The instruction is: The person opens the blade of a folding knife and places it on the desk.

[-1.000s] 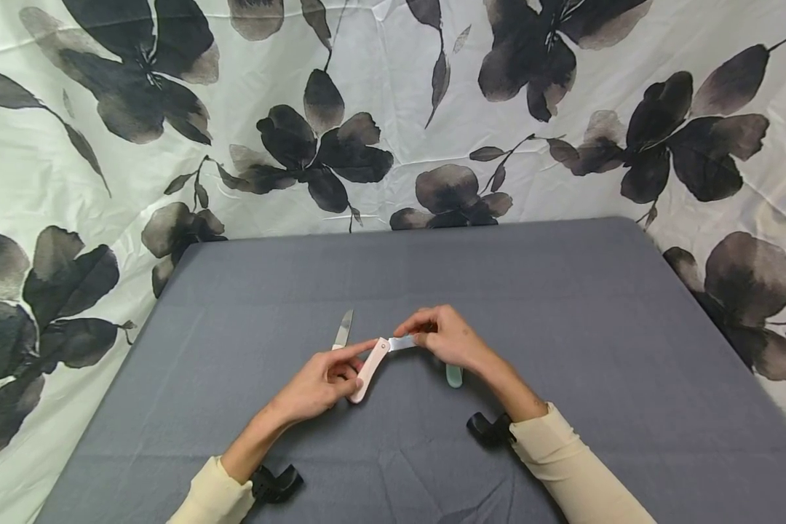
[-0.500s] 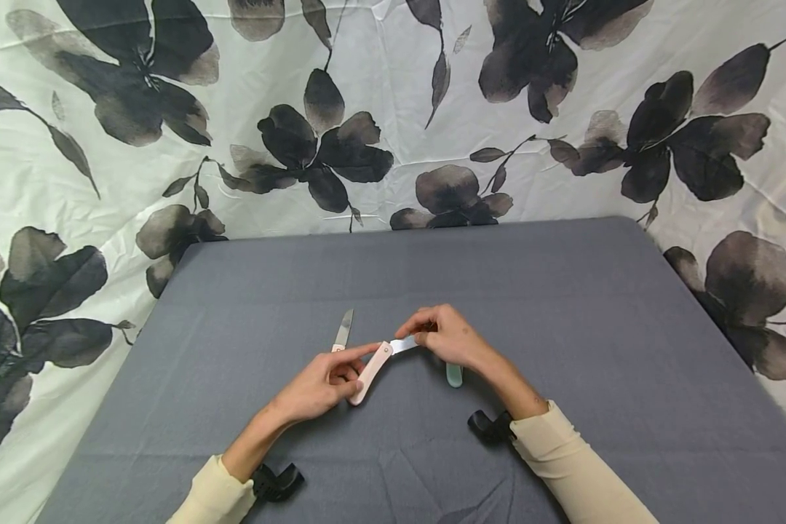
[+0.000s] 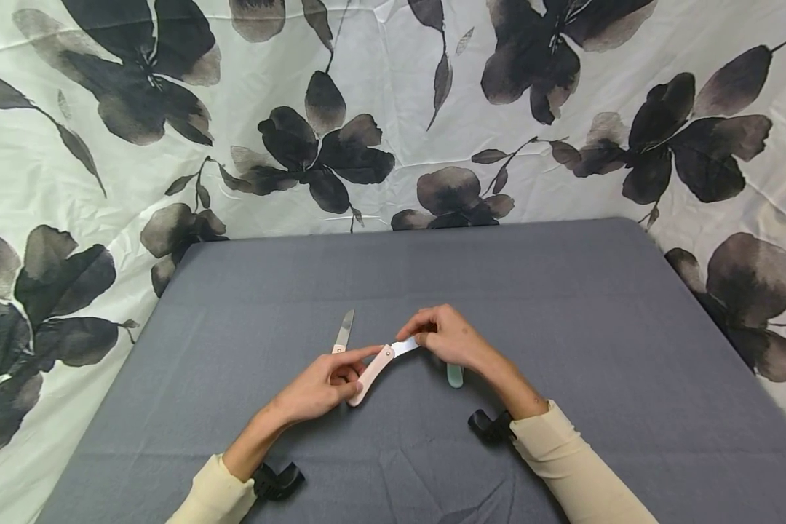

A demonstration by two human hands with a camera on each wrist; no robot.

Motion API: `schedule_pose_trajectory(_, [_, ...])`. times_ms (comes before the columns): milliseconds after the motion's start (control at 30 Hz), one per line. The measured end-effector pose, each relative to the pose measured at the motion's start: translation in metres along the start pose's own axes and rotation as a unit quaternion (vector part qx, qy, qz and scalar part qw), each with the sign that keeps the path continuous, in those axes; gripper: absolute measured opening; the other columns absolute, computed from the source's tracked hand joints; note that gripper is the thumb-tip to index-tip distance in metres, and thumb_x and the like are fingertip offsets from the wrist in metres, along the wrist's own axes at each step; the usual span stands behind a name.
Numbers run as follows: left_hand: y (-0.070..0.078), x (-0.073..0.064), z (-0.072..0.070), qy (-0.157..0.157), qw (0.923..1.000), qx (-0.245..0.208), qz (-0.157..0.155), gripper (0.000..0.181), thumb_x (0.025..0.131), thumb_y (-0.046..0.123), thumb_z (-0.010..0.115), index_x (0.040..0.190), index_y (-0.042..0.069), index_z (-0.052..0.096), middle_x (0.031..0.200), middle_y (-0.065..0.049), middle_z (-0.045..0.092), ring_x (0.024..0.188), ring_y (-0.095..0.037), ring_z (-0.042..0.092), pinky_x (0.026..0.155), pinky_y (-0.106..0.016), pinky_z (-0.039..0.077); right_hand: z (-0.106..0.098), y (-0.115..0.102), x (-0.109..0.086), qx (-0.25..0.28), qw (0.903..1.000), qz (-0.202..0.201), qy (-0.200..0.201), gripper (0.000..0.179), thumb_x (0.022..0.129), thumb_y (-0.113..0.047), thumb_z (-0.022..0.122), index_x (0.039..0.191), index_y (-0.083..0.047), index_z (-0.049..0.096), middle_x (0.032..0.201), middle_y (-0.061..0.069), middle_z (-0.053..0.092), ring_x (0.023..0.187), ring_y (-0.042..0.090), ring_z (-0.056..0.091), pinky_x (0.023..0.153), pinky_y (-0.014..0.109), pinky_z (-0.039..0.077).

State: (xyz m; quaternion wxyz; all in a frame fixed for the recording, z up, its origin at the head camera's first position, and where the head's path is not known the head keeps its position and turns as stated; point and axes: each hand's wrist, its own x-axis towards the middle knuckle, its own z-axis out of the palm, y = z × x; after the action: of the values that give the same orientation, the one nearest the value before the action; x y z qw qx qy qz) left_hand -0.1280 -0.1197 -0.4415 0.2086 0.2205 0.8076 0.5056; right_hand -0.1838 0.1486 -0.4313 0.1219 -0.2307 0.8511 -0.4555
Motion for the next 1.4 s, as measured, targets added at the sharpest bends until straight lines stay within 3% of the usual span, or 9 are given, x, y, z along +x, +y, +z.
schedule_pose_trajectory(667, [0.0013,0.0007,0.0025,-0.029,0.9988,0.036,0.017,0.065,0.092,-0.004,0.057,0.153,0.016,0.054,0.096,-0.01,0.068,0.069,-0.004,0.055,0.06,-0.02,0.045,-0.0011,0.0016,-0.0009,-0.006,0.9998,-0.017,-0.011,0.032,0.09,0.007,0.06,0.097,-0.013,0.083,0.095,0.009,0.075,0.081,0.011,0.06,0.073,0.023,0.048])
schedule_pose_trajectory(833, [-0.0009,0.0008,0.0038,-0.032,0.9987,0.035,0.019,0.064,0.091,-0.004,0.057,0.152,0.016,0.055,0.095,-0.01,0.068,0.069,-0.004,0.055,0.06,-0.02,0.046,0.0006,0.0025,-0.0011,-0.009,0.9997,-0.02,-0.014,0.033,0.09,0.008,0.059,0.096,-0.013,0.083,0.096,0.012,0.074,0.081,0.013,0.06,0.074,0.024,0.048])
schedule_pose_trajectory(1400, [0.0005,-0.0006,0.0022,-0.047,0.9979,0.039,0.02,0.065,0.09,-0.004,0.057,0.151,0.018,0.057,0.094,-0.008,0.067,0.068,-0.003,0.053,0.059,-0.019,0.044,0.0009,0.0004,-0.0009,-0.014,0.9992,-0.022,-0.03,0.032,0.091,0.007,0.059,0.093,-0.014,0.083,0.093,0.005,0.074,0.081,0.014,0.06,0.074,0.024,0.047])
